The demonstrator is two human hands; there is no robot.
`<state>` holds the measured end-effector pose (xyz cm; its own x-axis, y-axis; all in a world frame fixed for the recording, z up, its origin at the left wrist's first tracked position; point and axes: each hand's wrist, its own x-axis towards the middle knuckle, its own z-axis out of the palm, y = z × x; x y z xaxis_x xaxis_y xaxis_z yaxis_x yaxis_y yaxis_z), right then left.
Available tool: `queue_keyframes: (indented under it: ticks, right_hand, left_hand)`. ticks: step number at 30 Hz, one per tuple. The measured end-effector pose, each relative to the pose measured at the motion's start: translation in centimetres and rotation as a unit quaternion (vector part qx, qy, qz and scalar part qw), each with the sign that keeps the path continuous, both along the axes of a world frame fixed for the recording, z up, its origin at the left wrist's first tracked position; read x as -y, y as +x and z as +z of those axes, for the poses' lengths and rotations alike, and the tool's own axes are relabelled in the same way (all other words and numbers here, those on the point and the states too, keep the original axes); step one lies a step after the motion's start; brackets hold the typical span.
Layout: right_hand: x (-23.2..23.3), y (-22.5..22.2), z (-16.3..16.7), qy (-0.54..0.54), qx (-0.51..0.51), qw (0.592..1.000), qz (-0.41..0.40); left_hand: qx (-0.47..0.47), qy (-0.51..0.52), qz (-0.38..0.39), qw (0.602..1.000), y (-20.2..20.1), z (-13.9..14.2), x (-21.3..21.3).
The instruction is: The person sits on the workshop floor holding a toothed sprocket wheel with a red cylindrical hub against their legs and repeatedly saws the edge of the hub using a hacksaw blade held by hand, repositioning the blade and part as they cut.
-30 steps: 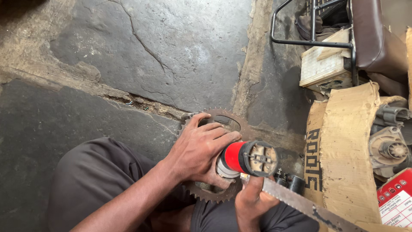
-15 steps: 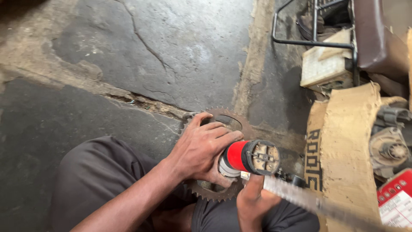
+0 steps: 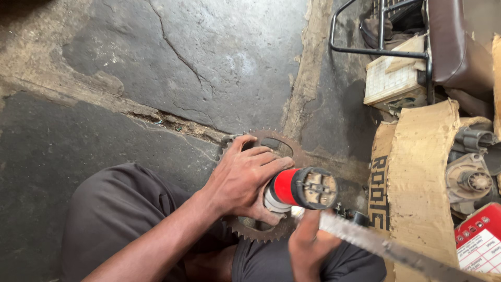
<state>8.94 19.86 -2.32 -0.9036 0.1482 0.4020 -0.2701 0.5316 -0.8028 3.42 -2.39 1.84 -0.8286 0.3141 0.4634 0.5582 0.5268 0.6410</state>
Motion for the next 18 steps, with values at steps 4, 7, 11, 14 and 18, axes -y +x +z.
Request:
queue_keyframes:
  ticks: [4, 7, 11, 14, 18]
  right_hand:
    - [-1.3, -0.8, -1.5, 0.105, -0.091, 0.990, 0.010]
    - [-1.3, -0.5, -2.2, -0.069, 0.006, 0.997, -0.025]
    - [-0.4, -0.6, -1.4, -0.079, -0.001, 0.997, 0.012]
    - [0.1, -1.1, 0.0, -0.053, 0.002, 0.999, 0.005]
    - [0.6, -1.3, 1.2, 0.078, -0.079, 0.993, 0.031]
  left_hand:
    - [0.005, -0.009, 0.002, 1.000, 0.0, 0.0, 0.0]
    - [0.009, -0.007, 0.001, 1.000, 0.0, 0.0, 0.0]
    - [0.010, -0.004, -0.002, 1.000, 0.0, 0.1, 0.0]
    - [0.013, 0.000, -0.003, 1.000, 0.1, 0.2, 0.1]
    - [0.023, -0.003, -0.003, 1.000, -0.1, 0.2, -0.1]
